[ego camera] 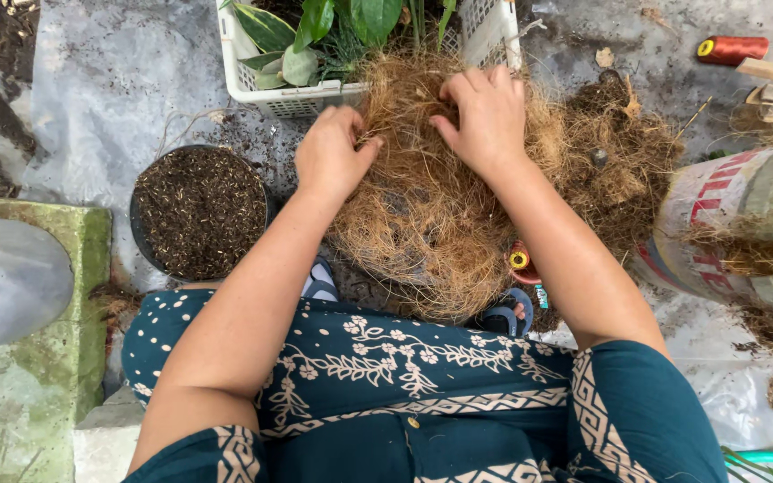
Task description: The person sits on the ground and lines a round planter with coconut coir fiber, pressing and shaping the fiber to fit the pot. They then take soil from a nearby pot and press it into the fiber-lined planter, spreading it across the base.
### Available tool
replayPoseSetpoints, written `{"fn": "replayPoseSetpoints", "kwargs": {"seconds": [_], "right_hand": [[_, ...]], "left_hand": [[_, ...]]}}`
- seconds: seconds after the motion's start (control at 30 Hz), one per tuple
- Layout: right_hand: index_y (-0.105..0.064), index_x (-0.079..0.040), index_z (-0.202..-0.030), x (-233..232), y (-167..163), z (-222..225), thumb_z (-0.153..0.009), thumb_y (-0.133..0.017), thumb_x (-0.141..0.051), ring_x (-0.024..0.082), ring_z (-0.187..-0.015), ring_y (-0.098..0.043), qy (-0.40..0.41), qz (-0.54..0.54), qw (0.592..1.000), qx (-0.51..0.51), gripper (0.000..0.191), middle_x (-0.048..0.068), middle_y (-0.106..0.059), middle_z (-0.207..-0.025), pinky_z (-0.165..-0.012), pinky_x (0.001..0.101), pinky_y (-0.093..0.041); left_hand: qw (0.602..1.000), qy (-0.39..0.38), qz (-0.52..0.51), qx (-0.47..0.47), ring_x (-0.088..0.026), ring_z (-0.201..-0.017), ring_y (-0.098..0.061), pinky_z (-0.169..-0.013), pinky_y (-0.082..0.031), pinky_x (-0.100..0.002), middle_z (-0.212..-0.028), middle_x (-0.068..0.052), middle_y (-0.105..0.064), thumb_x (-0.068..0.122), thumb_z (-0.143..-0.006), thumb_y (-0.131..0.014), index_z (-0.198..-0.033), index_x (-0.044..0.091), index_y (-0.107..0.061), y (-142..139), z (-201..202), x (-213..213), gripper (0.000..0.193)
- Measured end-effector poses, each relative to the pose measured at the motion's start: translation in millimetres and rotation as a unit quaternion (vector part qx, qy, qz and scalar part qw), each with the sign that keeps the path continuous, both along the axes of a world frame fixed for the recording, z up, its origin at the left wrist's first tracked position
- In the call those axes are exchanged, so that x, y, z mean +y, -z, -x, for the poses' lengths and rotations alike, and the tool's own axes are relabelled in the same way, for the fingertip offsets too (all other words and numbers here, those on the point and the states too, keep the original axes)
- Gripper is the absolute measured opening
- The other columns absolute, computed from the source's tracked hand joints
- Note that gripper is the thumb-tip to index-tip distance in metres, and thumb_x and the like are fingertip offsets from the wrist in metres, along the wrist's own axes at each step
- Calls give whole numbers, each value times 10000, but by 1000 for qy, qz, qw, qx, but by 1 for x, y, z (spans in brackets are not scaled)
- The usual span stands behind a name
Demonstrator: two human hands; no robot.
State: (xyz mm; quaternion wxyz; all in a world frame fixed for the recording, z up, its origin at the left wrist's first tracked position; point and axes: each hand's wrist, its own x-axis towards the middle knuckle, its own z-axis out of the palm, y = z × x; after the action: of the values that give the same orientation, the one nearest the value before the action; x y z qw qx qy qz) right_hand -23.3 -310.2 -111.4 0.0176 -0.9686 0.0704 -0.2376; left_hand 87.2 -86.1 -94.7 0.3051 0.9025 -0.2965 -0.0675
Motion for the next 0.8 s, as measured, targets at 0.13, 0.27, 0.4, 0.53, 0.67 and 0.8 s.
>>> {"fn": "replayPoseSetpoints", "kwargs": {"seconds": [0.13, 0.27, 0.4, 0.53, 0.67, 0.8], "right_hand": [[-679, -54, -1039, 10, 1, 0, -774, -884, -478, 246, -938, -516, 17, -4, 1000, 1, 540, 107, -602, -987, -766, 366, -421], [-696, -88, -1004, 17, 5, -3, -843, -846, -329, 244, -884, -541, 48, 12, 989, 142, 326, 74, -602, -894, -795, 396, -446], [-678, -76, -978, 26, 5, 2, -853, -732, -190, 290, -1016, -585, -10, -159, 982, 96, 177, 104, -658, -1051, -893, 426, -453], [-673, -39, -982, 44, -6, 5, -817, -695, -248, 311, -1027, -593, -140, -166, 968, 129, 267, 139, -668, -1049, -931, 476, -437], [-695, -37, -1036, 50, -25, 8, -879, -684, -368, 332, -1040, -602, -228, -97, 968, 44, 367, 144, -668, -1069, -885, 498, -437], [-701, -69, -1061, 21, -44, 12, -985, -616, -191, 263, -1024, -631, -130, -147, 978, 67, 167, 96, -691, -1087, -868, 460, -491]], "left_hand": [[981, 35, 91, -169, -333, -1109, -521, -923, -422, -466, -1150, -143, -546, 244, -723, -911, -1218, 26, -651, -12, 16, 0, 600], [977, 106, -1, -186, -294, -1123, -501, -946, -391, -445, -1159, -113, -546, 280, -821, -891, -1179, 80, -679, -5, 17, -4, 461], [982, 101, -31, -157, -292, -1194, -501, -977, -364, -480, -1264, -89, -569, 306, -758, -876, -1240, 99, -680, 12, 13, -1, 559], [971, 158, -32, -176, -278, -1351, -448, -1061, -326, -504, -1458, -67, -530, 271, -771, -825, -1315, 82, -647, 27, 7, 1, 603], [970, 156, -34, -184, -334, -1375, -366, -1029, -258, -596, -1471, -166, -458, 254, -695, -793, -1361, 45, -608, 35, 5, -4, 722], [991, 61, 32, -115, -274, -1387, -419, -1132, -274, -517, -1469, -99, -505, 186, -793, -724, -1331, 101, -641, 28, 4, -6, 551]]}}
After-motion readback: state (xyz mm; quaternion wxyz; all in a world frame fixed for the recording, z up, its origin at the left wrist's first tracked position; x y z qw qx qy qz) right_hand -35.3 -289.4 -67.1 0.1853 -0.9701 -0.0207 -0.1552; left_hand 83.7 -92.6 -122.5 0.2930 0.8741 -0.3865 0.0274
